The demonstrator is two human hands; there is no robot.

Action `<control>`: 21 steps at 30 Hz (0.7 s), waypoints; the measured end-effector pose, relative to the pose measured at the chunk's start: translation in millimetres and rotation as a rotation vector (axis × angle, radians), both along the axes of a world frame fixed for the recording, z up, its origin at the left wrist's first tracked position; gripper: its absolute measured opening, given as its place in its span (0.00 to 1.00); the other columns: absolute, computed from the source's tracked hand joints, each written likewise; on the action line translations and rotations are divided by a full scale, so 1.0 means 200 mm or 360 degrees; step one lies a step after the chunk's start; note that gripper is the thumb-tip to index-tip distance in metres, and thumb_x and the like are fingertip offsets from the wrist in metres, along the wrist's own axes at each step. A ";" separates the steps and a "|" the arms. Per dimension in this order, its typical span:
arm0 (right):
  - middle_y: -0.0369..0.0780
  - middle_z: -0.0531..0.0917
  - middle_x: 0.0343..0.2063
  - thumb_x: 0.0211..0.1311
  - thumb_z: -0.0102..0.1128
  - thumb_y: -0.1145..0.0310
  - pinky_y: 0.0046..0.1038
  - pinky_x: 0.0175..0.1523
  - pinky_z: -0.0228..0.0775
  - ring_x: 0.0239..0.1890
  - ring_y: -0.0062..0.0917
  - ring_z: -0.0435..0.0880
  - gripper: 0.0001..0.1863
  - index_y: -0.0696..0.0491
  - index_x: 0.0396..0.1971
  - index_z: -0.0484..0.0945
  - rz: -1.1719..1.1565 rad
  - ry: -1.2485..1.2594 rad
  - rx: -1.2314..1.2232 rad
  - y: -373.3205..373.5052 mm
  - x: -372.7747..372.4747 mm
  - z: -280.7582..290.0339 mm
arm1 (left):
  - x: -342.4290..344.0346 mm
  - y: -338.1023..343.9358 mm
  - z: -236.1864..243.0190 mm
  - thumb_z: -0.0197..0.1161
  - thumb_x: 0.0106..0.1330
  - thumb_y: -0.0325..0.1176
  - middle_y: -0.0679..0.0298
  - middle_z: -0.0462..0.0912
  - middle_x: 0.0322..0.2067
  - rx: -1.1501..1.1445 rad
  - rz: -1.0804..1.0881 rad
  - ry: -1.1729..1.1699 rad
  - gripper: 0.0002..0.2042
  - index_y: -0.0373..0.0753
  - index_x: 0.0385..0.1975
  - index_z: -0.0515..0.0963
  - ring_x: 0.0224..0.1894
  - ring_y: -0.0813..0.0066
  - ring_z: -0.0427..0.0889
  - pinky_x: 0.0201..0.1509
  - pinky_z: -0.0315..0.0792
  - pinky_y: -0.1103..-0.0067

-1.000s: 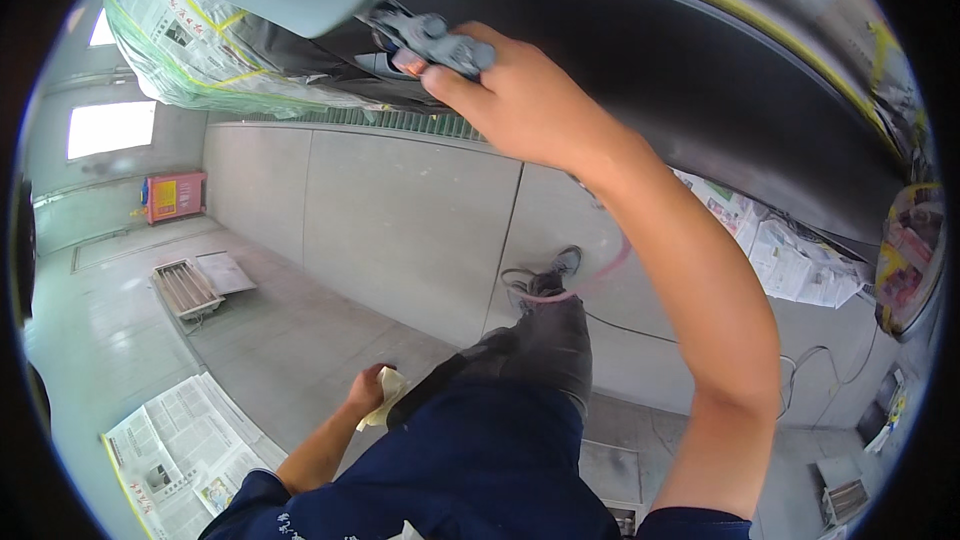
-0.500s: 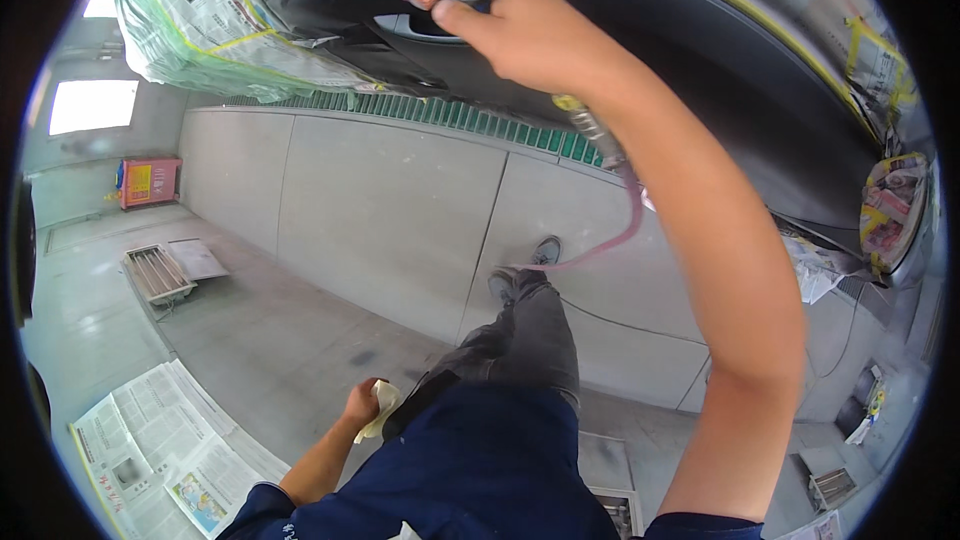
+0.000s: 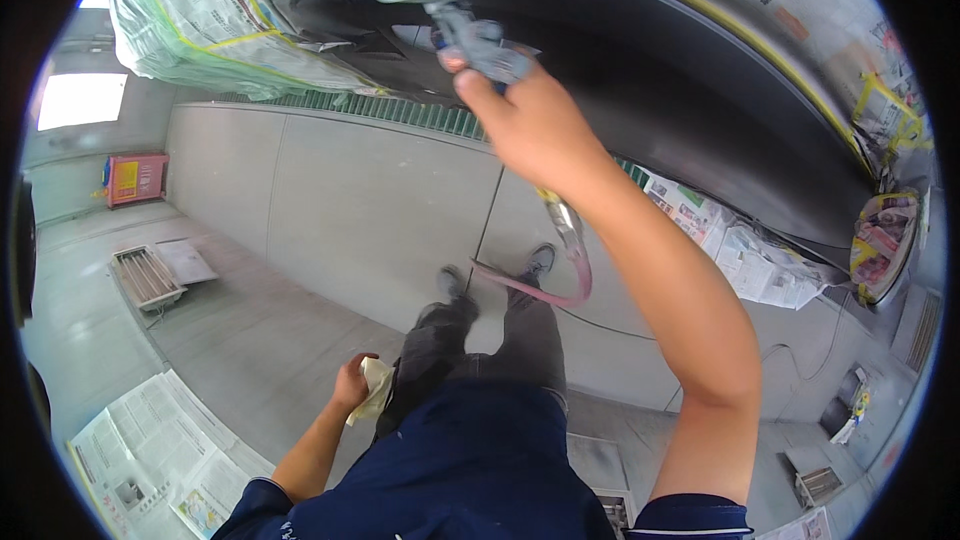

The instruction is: The person uses a spray gun to apply black paint to a car door in a paint booth. They move the spray gun in smooth, overlapping passes across the door surface. After finishing, they walk to a workbench and mix paint in a container.

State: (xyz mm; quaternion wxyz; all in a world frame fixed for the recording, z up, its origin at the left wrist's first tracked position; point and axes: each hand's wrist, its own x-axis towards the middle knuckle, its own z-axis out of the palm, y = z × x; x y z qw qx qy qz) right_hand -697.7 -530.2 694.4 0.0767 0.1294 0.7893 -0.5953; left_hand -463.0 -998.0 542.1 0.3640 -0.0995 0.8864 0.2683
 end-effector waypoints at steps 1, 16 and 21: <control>0.37 0.78 0.23 0.68 0.55 0.46 0.27 0.33 0.68 0.25 0.23 0.76 0.26 0.56 0.49 0.76 -0.0102 -0.0009 -0.0053 0.00 0.06 0.04 | 0.00 -0.05 -0.03 0.50 0.53 0.20 0.45 0.84 0.36 -0.0004 0.0020 -0.0024 0.21 0.42 0.45 0.81 0.43 0.45 0.82 0.48 0.75 0.63; 0.33 0.72 0.13 0.66 0.53 0.39 0.22 0.23 0.59 0.16 0.16 0.68 0.32 0.59 0.38 0.82 -0.0190 -0.0076 -0.0186 -0.65 -0.29 0.11 | -0.89 -0.46 -0.26 0.55 0.56 0.24 0.48 0.84 0.39 0.0118 -0.0646 0.0022 0.17 0.43 0.45 0.80 0.44 0.46 0.81 0.47 0.75 0.61; 0.34 0.77 0.24 0.70 0.53 0.47 0.20 0.22 0.59 0.17 0.14 0.69 0.24 0.56 0.45 0.77 -0.0719 -0.0148 0.0040 -0.64 -0.17 0.05 | -1.08 -0.63 -0.41 0.55 0.55 0.24 0.49 0.84 0.39 0.0214 -0.0562 0.0097 0.17 0.43 0.44 0.81 0.44 0.46 0.82 0.49 0.76 0.63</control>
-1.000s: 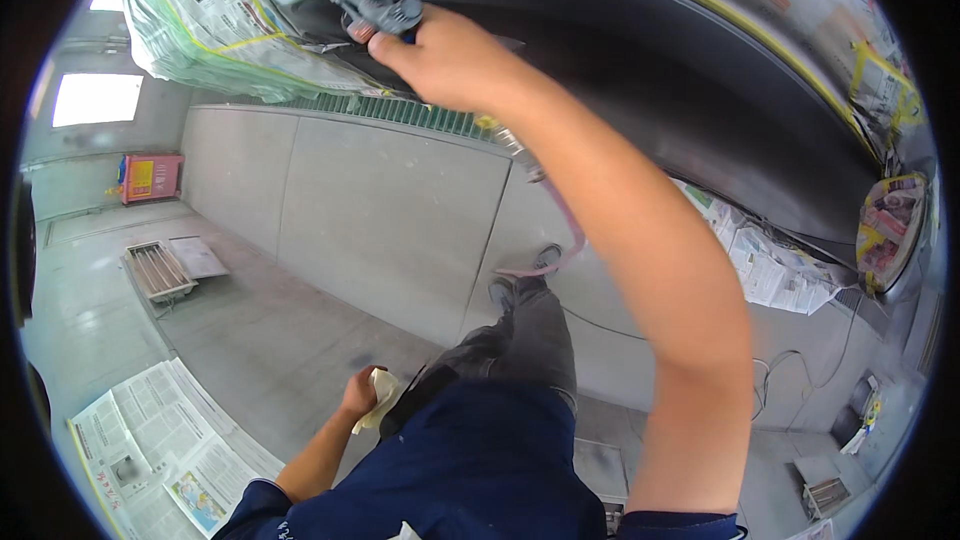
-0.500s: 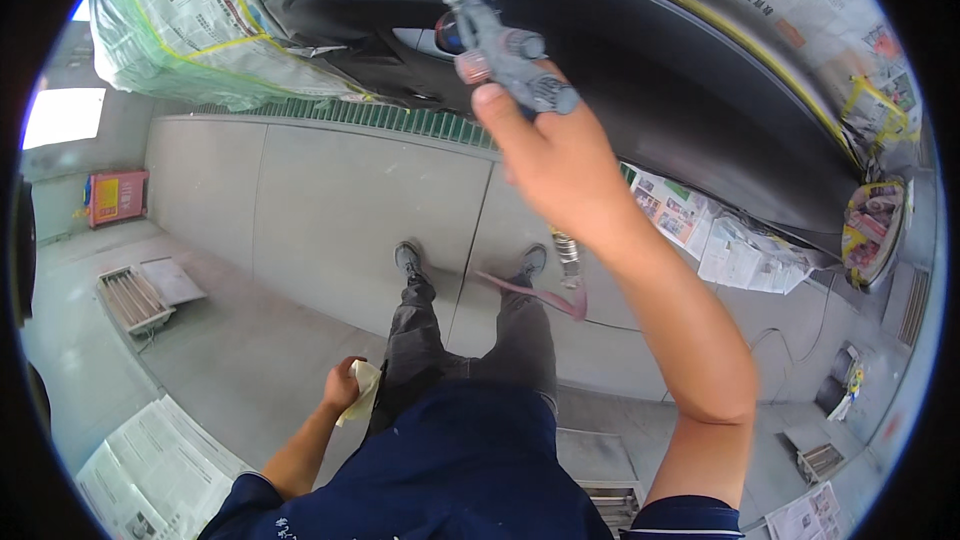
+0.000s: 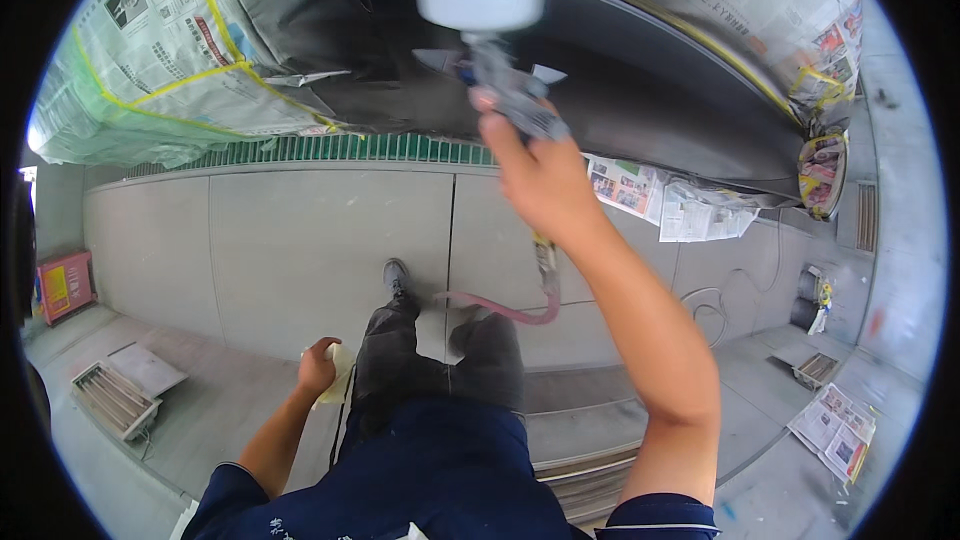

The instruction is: The person uses a spray gun to apply black paint to a car door in a paint booth. They move the spray gun in smooth, overlapping passes across the door surface. After finishing, they walk to a workbench and mix paint in a container.

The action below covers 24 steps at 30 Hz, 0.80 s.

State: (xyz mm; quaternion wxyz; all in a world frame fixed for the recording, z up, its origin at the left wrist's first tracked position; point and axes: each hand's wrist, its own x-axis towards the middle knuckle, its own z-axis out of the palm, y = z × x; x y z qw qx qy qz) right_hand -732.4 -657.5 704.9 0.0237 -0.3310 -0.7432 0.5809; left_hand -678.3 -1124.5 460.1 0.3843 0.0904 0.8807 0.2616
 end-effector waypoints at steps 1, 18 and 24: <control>0.35 0.79 0.30 0.72 0.52 0.50 0.20 0.22 0.59 0.18 0.13 0.69 0.22 0.55 0.47 0.76 -0.0130 0.0040 0.0035 -0.01 0.06 0.02 | -0.02 -0.03 -0.02 0.55 0.55 0.24 0.49 0.84 0.39 -0.0035 0.0015 0.0019 0.16 0.42 0.44 0.81 0.44 0.47 0.82 0.49 0.76 0.64; 0.37 0.75 0.34 0.75 0.47 0.57 0.17 0.22 0.59 0.19 0.13 0.69 0.18 0.54 0.54 0.68 0.0003 0.0251 -0.0074 0.20 0.32 -0.31 | -0.44 0.41 -0.78 0.62 0.56 0.43 0.50 0.80 0.51 -0.0536 -0.0749 0.0007 0.29 0.44 0.60 0.70 0.53 0.51 0.79 0.56 0.74 0.63; 0.40 0.76 0.39 0.75 0.48 0.61 0.16 0.18 0.58 0.15 0.15 0.68 0.18 0.57 0.56 0.66 -0.0678 0.0871 0.0325 0.37 0.73 -0.62 | -0.69 0.68 -1.30 0.64 0.57 0.47 0.48 0.78 0.54 -0.0824 -0.1014 0.0047 0.39 0.40 0.69 0.58 0.59 0.51 0.76 0.60 0.72 0.63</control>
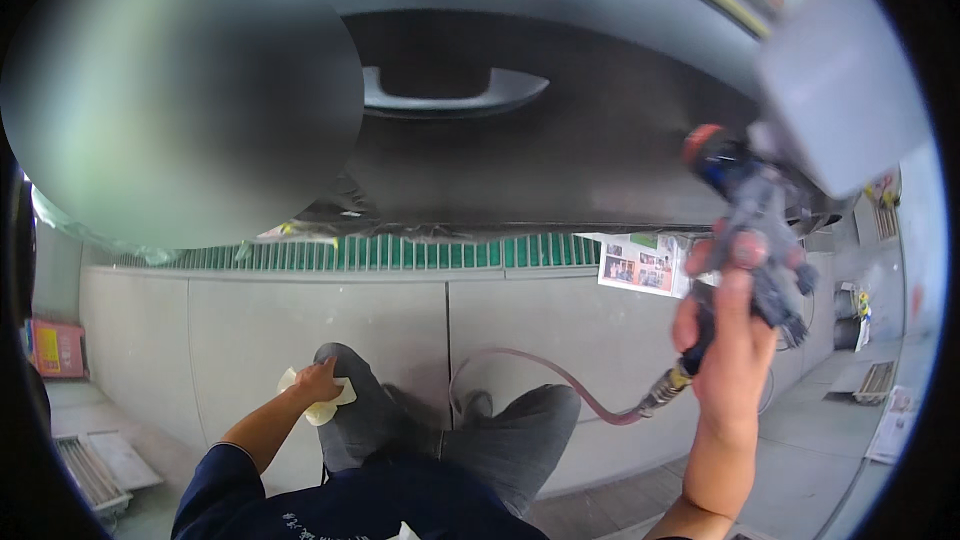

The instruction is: The person uses a spray gun to apply black paint to a car door in a paint booth. They move the spray gun in smooth, overlapping passes across the door surface. After finishing, they walk to a workbench and mix paint in a container.

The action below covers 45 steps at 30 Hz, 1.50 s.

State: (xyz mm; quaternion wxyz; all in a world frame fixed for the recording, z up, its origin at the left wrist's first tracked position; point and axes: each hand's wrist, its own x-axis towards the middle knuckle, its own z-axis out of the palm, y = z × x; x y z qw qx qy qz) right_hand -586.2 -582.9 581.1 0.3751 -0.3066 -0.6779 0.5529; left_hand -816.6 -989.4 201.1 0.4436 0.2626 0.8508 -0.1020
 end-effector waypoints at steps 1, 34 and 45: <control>0.41 0.76 0.40 0.75 0.47 0.62 0.15 0.18 0.58 0.14 0.15 0.67 0.18 0.57 0.57 0.66 -0.0173 0.0109 0.0058 0.02 0.05 -0.11 | -0.06 0.04 -0.10 0.64 0.57 0.49 0.47 0.76 0.56 -0.0031 0.0005 -0.0046 0.41 0.39 0.69 0.57 0.59 0.51 0.76 0.62 0.71 0.64; 0.40 0.76 0.42 0.74 0.50 0.57 0.18 0.21 0.61 0.18 0.15 0.69 0.23 0.57 0.59 0.65 -0.0169 0.0685 0.0411 -0.40 -0.32 -1.03 | -0.24 0.41 -0.71 0.61 0.59 0.50 0.44 0.82 0.47 0.0391 -0.0447 0.0279 0.25 0.34 0.45 0.81 0.53 0.50 0.80 0.55 0.76 0.63; 0.39 0.76 0.39 0.74 0.49 0.63 0.20 0.30 0.65 0.25 0.14 0.71 0.18 0.57 0.56 0.67 0.0255 0.0206 0.0217 -0.59 -0.47 -0.96 | -0.21 0.48 -0.77 0.60 0.60 0.49 0.43 0.80 0.51 0.0414 -0.0511 0.0249 0.25 0.33 0.47 0.81 0.58 0.48 0.77 0.56 0.76 0.63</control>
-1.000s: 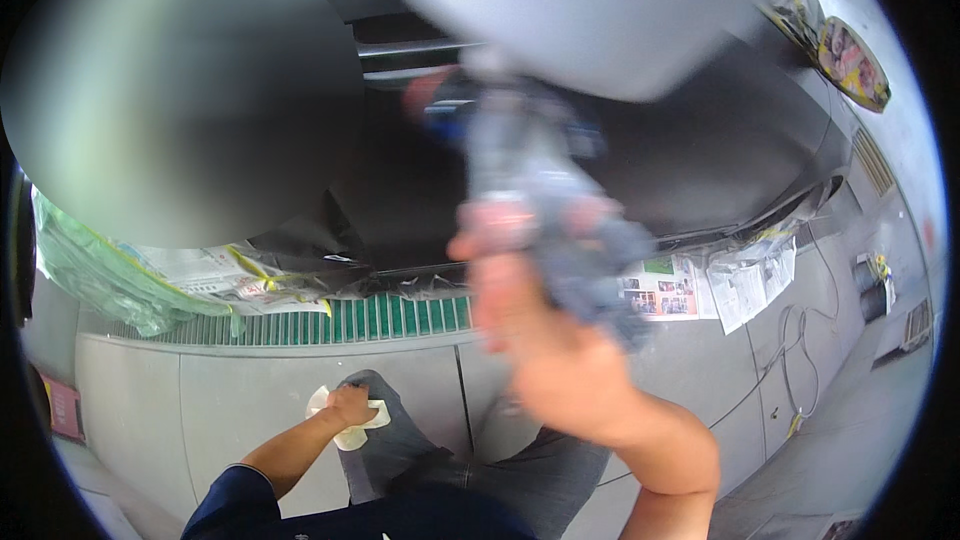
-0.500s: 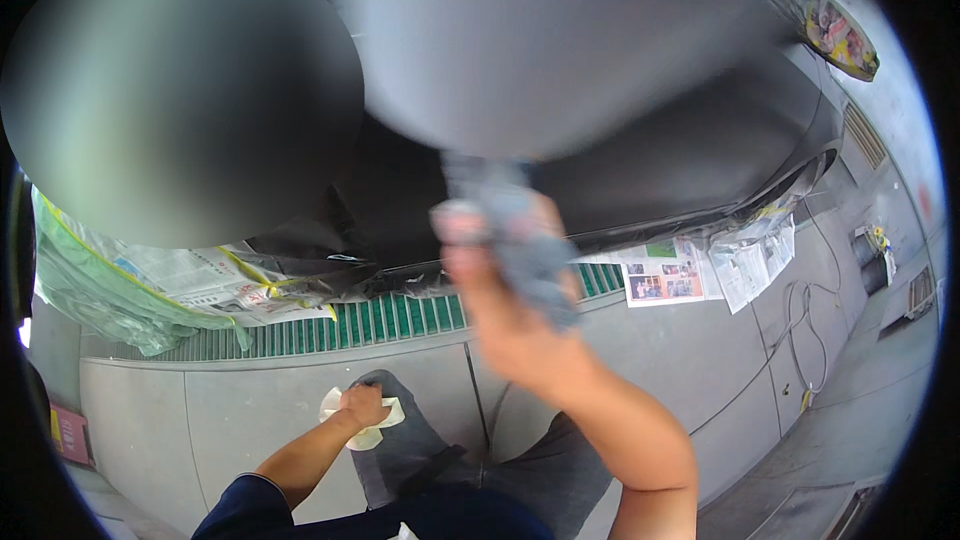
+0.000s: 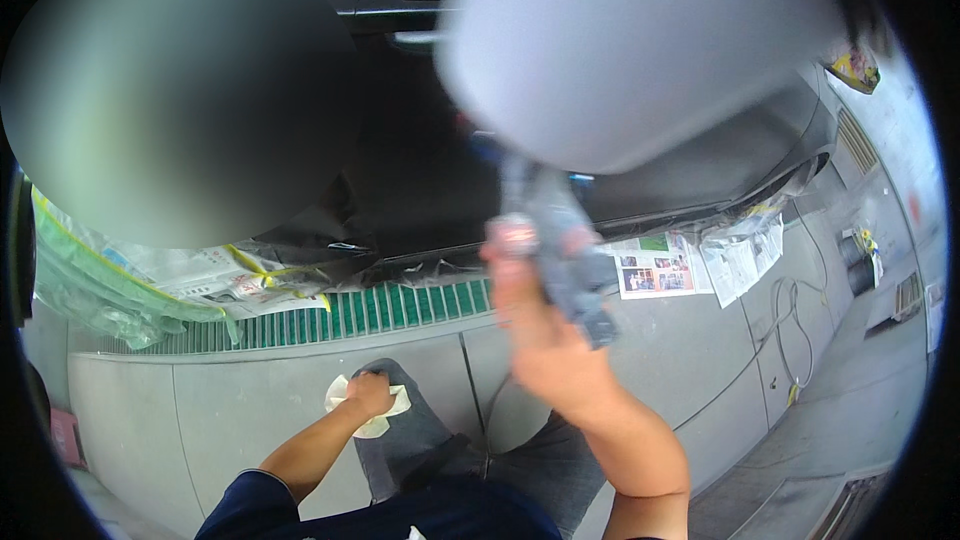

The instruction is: The person uses a spray gun to apply black paint to a car door in a paint booth. They move the spray gun in smooth, overlapping passes across the door surface. After finishing, they walk to a workbench and mix paint in a container.

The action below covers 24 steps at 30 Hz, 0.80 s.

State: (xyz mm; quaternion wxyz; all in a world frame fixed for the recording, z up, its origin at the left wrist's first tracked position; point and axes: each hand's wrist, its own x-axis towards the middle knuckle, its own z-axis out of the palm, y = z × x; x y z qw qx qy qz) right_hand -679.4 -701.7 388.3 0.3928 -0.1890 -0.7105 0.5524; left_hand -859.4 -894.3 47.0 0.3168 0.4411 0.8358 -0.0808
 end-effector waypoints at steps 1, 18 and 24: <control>0.38 0.77 0.38 0.73 0.51 0.65 0.21 0.35 0.67 0.29 0.15 0.73 0.16 0.56 0.55 0.69 0.0133 0.0015 -0.0050 -0.03 -0.05 0.02 | 0.01 0.01 -0.01 0.60 0.61 0.49 0.42 0.80 0.51 -0.0008 -0.0015 0.0004 0.25 0.33 0.47 0.81 0.58 0.48 0.77 0.56 0.76 0.63; 0.38 0.75 0.34 0.73 0.52 0.62 0.18 0.24 0.62 0.20 0.16 0.69 0.19 0.58 0.55 0.68 -0.0394 0.0077 0.0026 0.11 0.30 -0.09 | -0.03 -0.08 -0.02 0.59 0.59 0.41 0.42 0.82 0.47 0.0039 0.0080 0.0080 0.21 0.33 0.49 0.79 0.54 0.50 0.81 0.55 0.76 0.65; 0.37 0.75 0.35 0.75 0.49 0.62 0.18 0.23 0.61 0.19 0.14 0.69 0.16 0.55 0.53 0.69 -0.0853 0.0061 -0.0097 0.12 0.47 -0.26 | 0.01 -0.04 -0.03 0.60 0.59 0.42 0.41 0.82 0.46 0.0143 0.0043 0.0104 0.22 0.32 0.48 0.78 0.52 0.49 0.82 0.53 0.77 0.64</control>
